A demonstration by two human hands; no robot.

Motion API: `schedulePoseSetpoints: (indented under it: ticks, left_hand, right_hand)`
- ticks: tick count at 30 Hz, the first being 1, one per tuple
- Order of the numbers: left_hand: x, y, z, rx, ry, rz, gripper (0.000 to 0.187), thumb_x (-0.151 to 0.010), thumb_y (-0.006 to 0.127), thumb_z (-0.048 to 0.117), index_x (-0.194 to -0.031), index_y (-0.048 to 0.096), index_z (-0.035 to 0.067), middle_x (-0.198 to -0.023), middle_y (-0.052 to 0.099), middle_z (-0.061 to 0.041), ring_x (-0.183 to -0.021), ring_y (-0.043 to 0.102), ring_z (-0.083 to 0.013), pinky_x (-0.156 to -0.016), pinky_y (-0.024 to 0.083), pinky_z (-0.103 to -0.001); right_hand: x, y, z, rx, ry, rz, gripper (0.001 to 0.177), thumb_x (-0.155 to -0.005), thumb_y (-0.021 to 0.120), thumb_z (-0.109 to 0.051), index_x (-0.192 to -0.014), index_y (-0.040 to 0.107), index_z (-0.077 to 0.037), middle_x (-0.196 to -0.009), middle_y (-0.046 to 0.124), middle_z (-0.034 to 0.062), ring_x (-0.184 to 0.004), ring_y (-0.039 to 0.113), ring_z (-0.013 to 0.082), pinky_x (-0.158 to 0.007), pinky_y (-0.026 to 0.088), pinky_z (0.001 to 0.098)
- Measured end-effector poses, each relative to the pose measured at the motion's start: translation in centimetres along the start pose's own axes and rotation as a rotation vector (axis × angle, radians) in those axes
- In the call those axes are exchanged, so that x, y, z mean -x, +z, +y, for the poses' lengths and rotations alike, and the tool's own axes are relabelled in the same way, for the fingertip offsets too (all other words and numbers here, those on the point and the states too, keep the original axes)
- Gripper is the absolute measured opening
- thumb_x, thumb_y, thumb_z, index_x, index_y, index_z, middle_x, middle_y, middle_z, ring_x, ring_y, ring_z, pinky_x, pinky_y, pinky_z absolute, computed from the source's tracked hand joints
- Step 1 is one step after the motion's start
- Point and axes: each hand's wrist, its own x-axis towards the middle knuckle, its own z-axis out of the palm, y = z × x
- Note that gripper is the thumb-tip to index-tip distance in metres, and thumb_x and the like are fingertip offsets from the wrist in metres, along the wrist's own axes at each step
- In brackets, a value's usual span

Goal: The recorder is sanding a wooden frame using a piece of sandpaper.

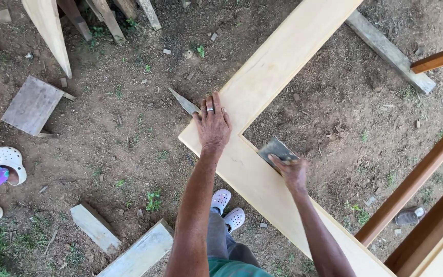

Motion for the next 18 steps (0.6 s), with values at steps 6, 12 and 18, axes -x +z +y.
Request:
schedulePoseSetpoints:
  ticks: [6, 12, 18]
  left_hand:
    - [0.2, -0.7, 0.2, 0.014, 0.002, -0.015, 0.065, -0.106, 0.043, 0.03, -0.162, 0.017, 0.011, -0.16, 0.036, -0.015, -0.15, 0.033, -0.0321, -0.115, 0.027, -0.069]
    - [0.1, -0.4, 0.1, 0.011, 0.007, -0.012, 0.064, -0.106, 0.042, 0.03, -0.162, 0.017, 0.01, -0.16, 0.035, -0.015, -0.149, 0.033, -0.0322, -0.116, 0.026, -0.066]
    - [0.5, -0.7, 0.5, 0.014, -0.004, -0.002, 0.066, -0.105, 0.042, 0.031, -0.162, 0.016, 0.01, -0.159, 0.035, -0.016, -0.149, 0.032, -0.0317, -0.115, 0.025, -0.067]
  right_hand:
    - [-3.1, 4.6, -7.0, -0.599, -0.037, 0.019, 0.043, -0.077, 0.089, -0.023, -0.109, 0.072, 0.0, -0.098, 0.079, 0.0082, -0.082, 0.076, 0.0103, -0.073, 0.068, 0.0261]
    - [-3.0, 2.5, -10.4, -0.241, -0.01, -0.034, 0.042, -0.082, 0.087, -0.027, -0.116, 0.076, -0.005, -0.094, 0.081, 0.0046, -0.078, 0.074, 0.01, -0.069, 0.063, 0.0262]
    - [-3.0, 1.8, -11.0, -0.053, -0.161, -0.096, 0.039, -0.081, 0.089, -0.027, -0.106, 0.074, -0.001, -0.085, 0.076, 0.0075, -0.073, 0.07, 0.0119, -0.066, 0.058, 0.0302]
